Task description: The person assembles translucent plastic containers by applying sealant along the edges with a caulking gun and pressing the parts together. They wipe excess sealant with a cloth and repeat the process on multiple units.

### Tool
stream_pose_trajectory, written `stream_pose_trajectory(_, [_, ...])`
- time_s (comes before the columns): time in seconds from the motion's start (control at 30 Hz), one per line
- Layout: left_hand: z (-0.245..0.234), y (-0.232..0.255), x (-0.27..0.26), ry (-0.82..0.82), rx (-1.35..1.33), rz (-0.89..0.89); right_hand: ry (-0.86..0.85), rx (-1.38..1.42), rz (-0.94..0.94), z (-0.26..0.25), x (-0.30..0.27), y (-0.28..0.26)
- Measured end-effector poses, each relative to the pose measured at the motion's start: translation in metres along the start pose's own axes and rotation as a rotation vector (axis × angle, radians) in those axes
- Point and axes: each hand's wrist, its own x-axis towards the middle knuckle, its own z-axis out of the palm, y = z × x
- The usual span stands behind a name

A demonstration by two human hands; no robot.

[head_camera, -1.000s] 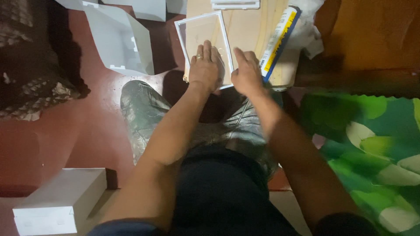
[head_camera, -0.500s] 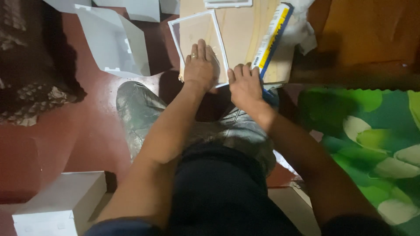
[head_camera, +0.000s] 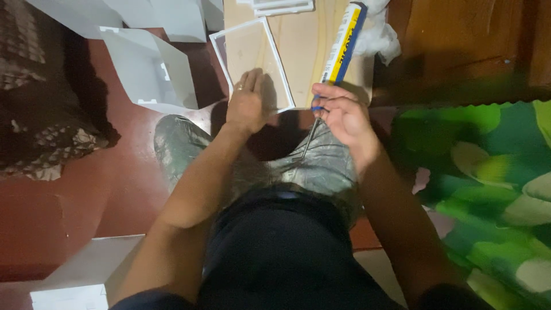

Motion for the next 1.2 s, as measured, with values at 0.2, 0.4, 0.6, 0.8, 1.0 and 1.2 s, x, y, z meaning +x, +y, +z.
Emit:
stream_pose_trajectory(0.2, [0.030, -0.008, -0.002, 0.009, 0.089, 0.055, 0.298, -0.578, 0.185, 0.020, 0.039, 0.041])
stream_pose_trajectory(0.4, [-0.004, 0.012, -0.005, -0.098, 0.038, 0.009, 0.290, -0.791, 0.083, 0.017, 0.055, 0.076])
stream_pose_trajectory(0.6, [0.010, 0.006, 0.001, -0.089, 0.094, 0.011, 0.344, -0.788, 0.102, 0.017, 0.062, 0.080])
stream_pose_trajectory(0.8, [0.013, 0.003, 0.002, -0.094, 0.106, 0.013, 0.398, -0.843, 0.109, 0.033, 0.056, 0.076])
stream_pose_trajectory(1.0, [0.008, 0.007, 0.000, -0.158, 0.090, -0.016, 0.433, -0.997, 0.134, 0.028, 0.058, 0.078])
stream_pose_trajectory(1.2, [0.012, 0.004, 0.002, -0.122, 0.117, 0.000, 0.380, -1.252, 0.011, 0.031, 0.056, 0.082])
